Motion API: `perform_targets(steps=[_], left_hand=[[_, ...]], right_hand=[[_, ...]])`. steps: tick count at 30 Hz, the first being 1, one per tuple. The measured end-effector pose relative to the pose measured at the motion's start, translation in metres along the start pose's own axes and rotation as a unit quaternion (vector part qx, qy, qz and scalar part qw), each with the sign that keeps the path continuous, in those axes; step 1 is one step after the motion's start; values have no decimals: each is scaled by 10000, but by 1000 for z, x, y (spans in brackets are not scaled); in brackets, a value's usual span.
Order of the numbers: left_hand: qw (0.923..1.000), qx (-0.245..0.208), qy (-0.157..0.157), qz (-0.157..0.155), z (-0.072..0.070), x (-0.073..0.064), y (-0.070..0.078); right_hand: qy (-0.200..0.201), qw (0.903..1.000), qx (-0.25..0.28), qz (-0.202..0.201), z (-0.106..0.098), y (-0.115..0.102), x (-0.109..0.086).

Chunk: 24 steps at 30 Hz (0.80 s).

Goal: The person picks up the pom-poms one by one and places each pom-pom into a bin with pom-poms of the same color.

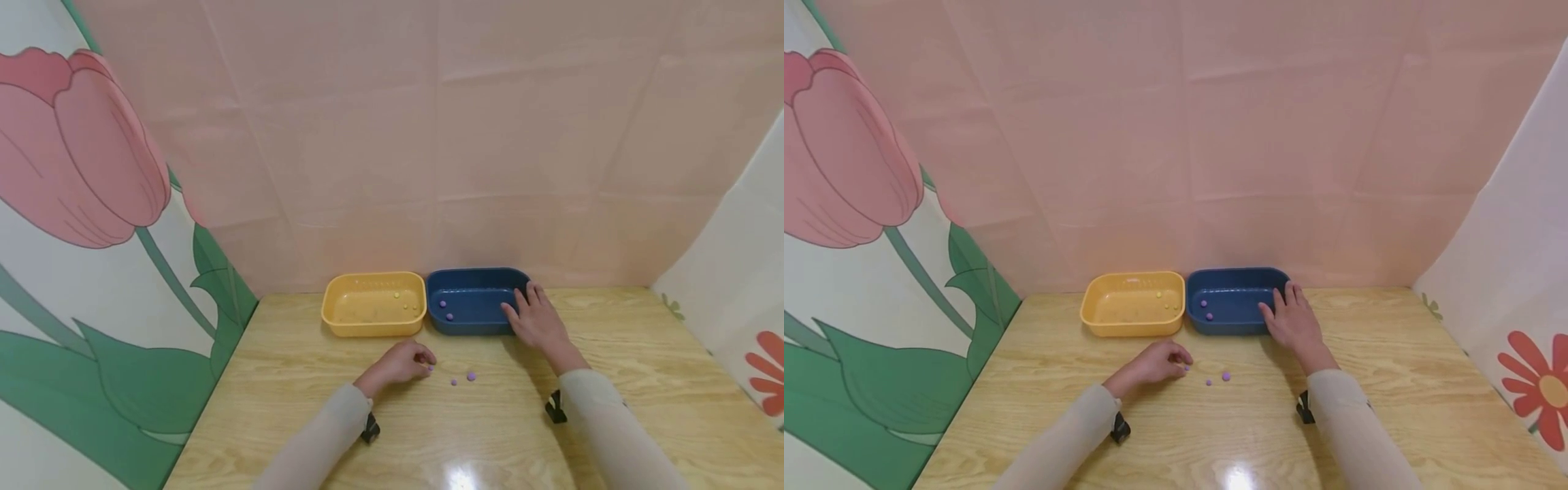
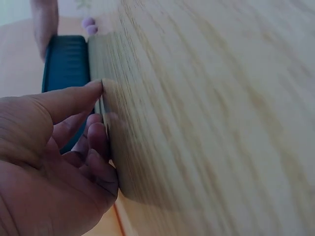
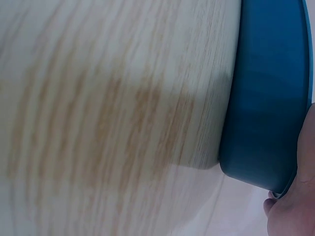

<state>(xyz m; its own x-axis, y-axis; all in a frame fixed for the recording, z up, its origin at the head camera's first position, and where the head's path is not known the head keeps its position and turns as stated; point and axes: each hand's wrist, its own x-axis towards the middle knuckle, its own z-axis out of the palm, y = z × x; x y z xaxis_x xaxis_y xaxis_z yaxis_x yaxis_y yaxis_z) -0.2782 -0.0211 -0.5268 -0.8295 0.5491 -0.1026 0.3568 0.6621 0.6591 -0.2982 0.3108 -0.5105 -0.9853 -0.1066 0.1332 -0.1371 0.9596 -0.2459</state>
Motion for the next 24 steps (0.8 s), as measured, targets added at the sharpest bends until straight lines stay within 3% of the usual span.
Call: perform_targets(steps=[13,24], left_hand=[[9997,241,86,-58,3,3,0],[9995,-220,177,-139,-3,6,6]], right_hand=[[4,10000,-8,39,0,0,1],[-26,9999,90,102,0,0,1]])
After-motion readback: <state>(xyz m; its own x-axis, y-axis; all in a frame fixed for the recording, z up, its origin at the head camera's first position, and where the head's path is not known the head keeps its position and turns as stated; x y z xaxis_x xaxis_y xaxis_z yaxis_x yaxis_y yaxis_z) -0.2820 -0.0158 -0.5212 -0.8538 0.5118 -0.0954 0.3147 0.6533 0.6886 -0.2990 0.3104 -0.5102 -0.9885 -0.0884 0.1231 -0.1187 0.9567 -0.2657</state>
